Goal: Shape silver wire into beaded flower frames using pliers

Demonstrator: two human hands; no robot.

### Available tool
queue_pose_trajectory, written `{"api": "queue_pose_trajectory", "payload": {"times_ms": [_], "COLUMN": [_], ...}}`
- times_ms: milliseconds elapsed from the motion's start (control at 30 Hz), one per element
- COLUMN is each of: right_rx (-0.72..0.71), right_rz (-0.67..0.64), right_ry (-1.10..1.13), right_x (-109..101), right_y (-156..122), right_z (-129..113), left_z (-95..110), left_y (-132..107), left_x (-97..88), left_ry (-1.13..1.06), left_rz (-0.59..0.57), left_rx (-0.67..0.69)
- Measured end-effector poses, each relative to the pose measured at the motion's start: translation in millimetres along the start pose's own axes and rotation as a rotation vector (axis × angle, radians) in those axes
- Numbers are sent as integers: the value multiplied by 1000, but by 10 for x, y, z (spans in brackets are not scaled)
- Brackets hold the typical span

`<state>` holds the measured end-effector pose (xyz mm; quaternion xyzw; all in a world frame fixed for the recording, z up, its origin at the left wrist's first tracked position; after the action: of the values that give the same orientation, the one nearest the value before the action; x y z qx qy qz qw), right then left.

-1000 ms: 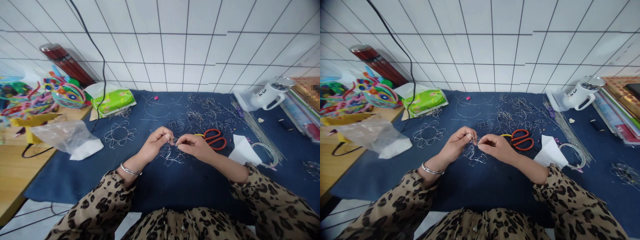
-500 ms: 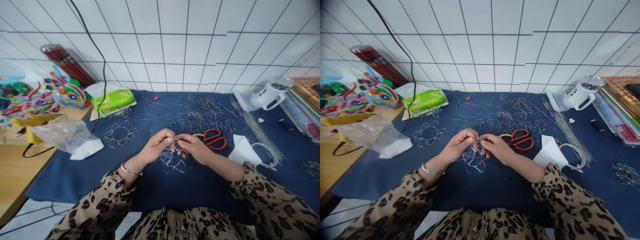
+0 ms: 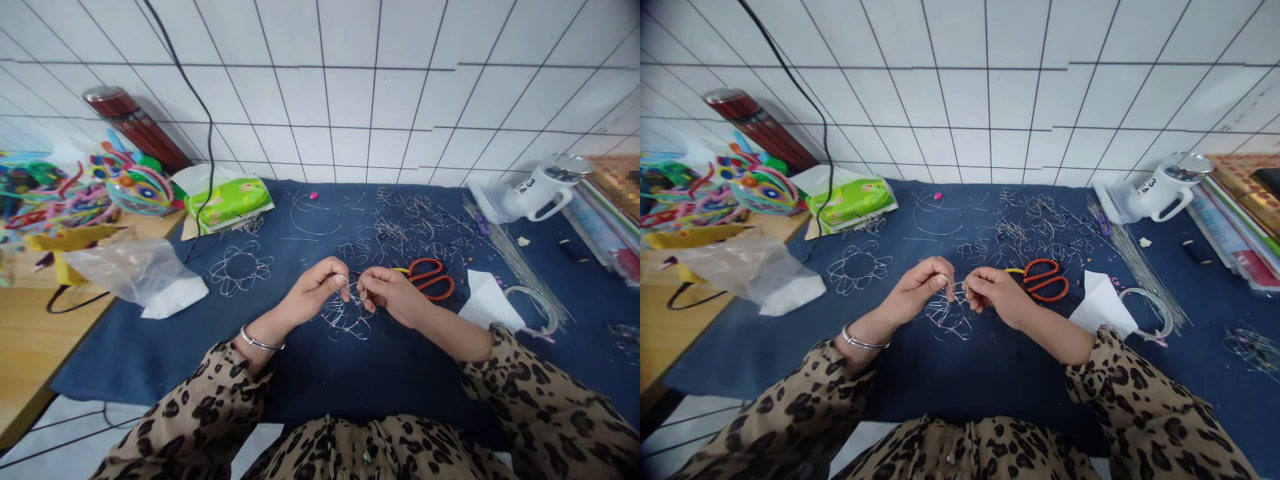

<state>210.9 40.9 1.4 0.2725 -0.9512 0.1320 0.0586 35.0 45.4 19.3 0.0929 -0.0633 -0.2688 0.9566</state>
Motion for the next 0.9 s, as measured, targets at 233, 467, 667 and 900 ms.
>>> {"api": "queue_pose_trajectory", "payload": {"times_ms": [233,467,667,900], "right_rx": [-40,-62,-54,-50], "right_rz": [57,59,58,70], "right_ry": [24,43,23,21], "right_x": [-30,-13,-17,-13], "right_y": [7,0,-2,-4], "right_z": [1,-18,-7,-9], "left_z": [19,6,12,-16], "left_y": [1,-3,4,8], "left_x": [-31,-18,-13,-25], "left_ry": [119,206,194,155], "left_rz": [40,92,72,67], "left_rx": [16,77,86,43]}}
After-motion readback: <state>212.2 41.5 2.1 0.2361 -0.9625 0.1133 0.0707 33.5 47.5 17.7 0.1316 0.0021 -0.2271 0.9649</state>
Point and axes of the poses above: each hand's wrist, its own y-axis towards the middle knuckle, its own x-axis out of the palm, z = x × y, the point moved 2 cm from there along y, towards the middle knuckle, and after that the axes turned 9 degrees about -y, right-handed, at the moved point
